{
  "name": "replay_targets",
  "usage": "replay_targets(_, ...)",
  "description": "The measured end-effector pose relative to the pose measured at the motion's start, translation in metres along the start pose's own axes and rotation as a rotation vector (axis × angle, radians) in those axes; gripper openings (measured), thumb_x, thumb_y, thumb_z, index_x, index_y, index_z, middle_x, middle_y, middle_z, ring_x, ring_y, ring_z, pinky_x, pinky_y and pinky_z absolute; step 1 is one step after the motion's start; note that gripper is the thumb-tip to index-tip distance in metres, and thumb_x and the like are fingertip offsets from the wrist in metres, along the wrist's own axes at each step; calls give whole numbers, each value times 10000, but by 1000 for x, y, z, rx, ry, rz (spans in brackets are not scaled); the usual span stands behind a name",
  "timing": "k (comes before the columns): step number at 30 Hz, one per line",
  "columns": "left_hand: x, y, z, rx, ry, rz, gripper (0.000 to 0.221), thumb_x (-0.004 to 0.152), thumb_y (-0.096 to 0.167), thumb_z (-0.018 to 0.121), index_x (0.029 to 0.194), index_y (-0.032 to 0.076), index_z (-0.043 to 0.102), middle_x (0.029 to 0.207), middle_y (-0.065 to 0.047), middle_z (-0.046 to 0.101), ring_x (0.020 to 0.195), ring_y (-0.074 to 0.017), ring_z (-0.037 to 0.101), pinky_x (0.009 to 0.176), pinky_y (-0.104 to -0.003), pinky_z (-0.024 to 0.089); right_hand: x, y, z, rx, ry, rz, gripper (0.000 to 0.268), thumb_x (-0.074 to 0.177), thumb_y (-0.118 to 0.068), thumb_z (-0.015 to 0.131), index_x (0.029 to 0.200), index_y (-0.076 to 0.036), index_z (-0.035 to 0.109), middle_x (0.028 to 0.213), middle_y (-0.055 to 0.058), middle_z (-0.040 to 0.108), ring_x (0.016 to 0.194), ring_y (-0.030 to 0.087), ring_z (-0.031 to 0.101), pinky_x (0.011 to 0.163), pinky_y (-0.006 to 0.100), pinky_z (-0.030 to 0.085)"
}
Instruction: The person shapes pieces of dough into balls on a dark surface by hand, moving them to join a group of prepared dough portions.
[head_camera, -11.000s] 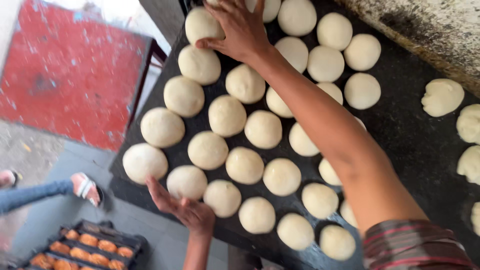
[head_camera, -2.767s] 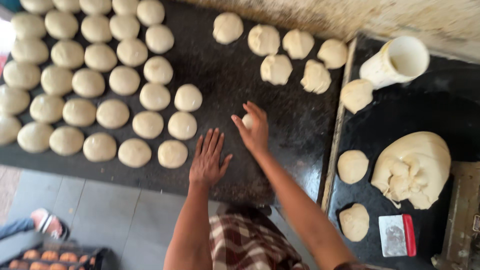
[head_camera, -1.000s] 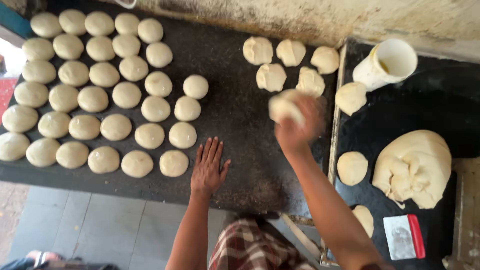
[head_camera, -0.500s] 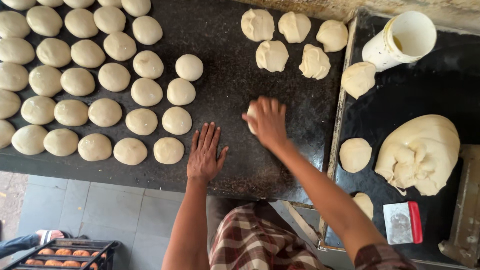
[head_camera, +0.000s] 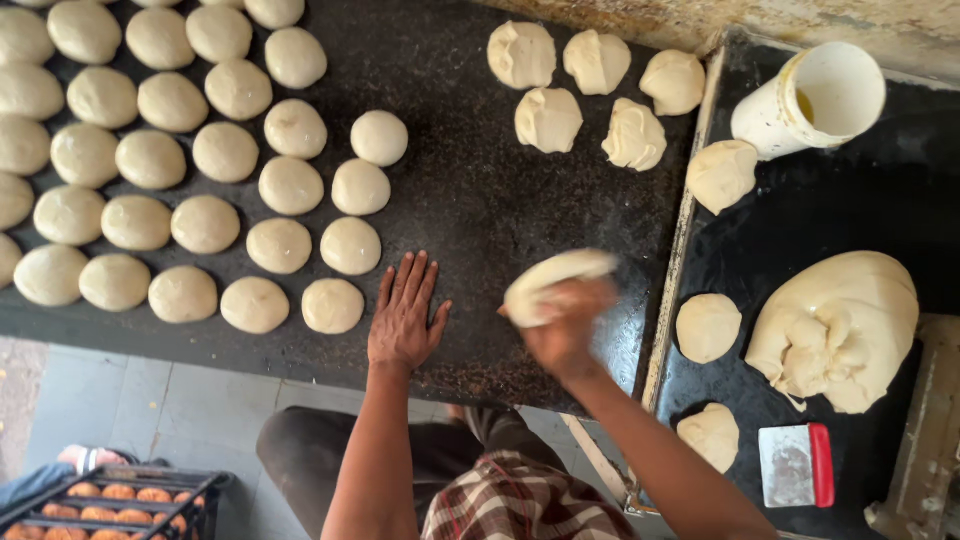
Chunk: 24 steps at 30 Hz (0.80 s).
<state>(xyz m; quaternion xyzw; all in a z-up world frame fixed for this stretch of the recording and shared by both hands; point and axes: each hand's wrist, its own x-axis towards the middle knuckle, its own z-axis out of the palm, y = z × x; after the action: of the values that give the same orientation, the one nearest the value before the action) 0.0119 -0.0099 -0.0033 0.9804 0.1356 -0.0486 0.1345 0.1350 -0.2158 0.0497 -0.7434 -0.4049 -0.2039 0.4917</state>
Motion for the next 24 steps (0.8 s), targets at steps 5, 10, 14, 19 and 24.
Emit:
replay_targets(5, 11, -8, -1, -32, 95, 28, 640, 1054, 489, 413, 1589, 143, 354, 1689, -49, 262, 1578, -209, 167, 1295, -441, 137, -3, 32, 5, 87, -720, 800, 503, 847, -394, 810, 1158, -91, 556, 1034, 93, 712, 1016, 217, 701, 882, 397, 575)
replay_targets(10, 1, -2, -2, -49, 29, 2, 654, 1027, 489, 429, 1575, 139, 367, 1673, -50, 264, 1556, -209, 168, 1275, -455, 135, 67, 112, 44, -359, -492, 191, 315, 1032, -296, 691, 1264, -88, 648, 1247, 132, 695, 1146, 336, 588, 971, 451, 506)
replay_targets(14, 1, -2, -1, -31, 29, 6, 645, 1036, 489, 419, 1581, 148, 359, 1683, -46, 257, 1566, -208, 157, 1285, -448, 131, 13, 76, 43, -104, -608, 344, 318, 971, -358, 648, 1061, -59, 707, 1115, 105, 702, 1068, 333, 576, 953, 477, 450)
replay_targets(19, -6, -3, 2, 26, -26, 19, 675, 1037, 508, 393, 1593, 132, 322, 1690, -50, 228, 1568, -209, 134, 1279, -438, 117, -53, 36, -17, -269, -641, 582, 427, 902, -459, 739, 1051, -60, 715, 1141, 110, 644, 1164, 331, 531, 1012, 520, 377)
replay_targets(24, 2, -2, 1, -10, -7, 8, 653, 1045, 508, 374, 1593, 158, 319, 1693, -40, 218, 1573, -207, 127, 1288, -440, 106, -52, 42, -33, -328, -182, 479, 559, 990, -396, 679, 1350, 31, 658, 1454, 273, 550, 1370, 449, 458, 1084, 568, 344)
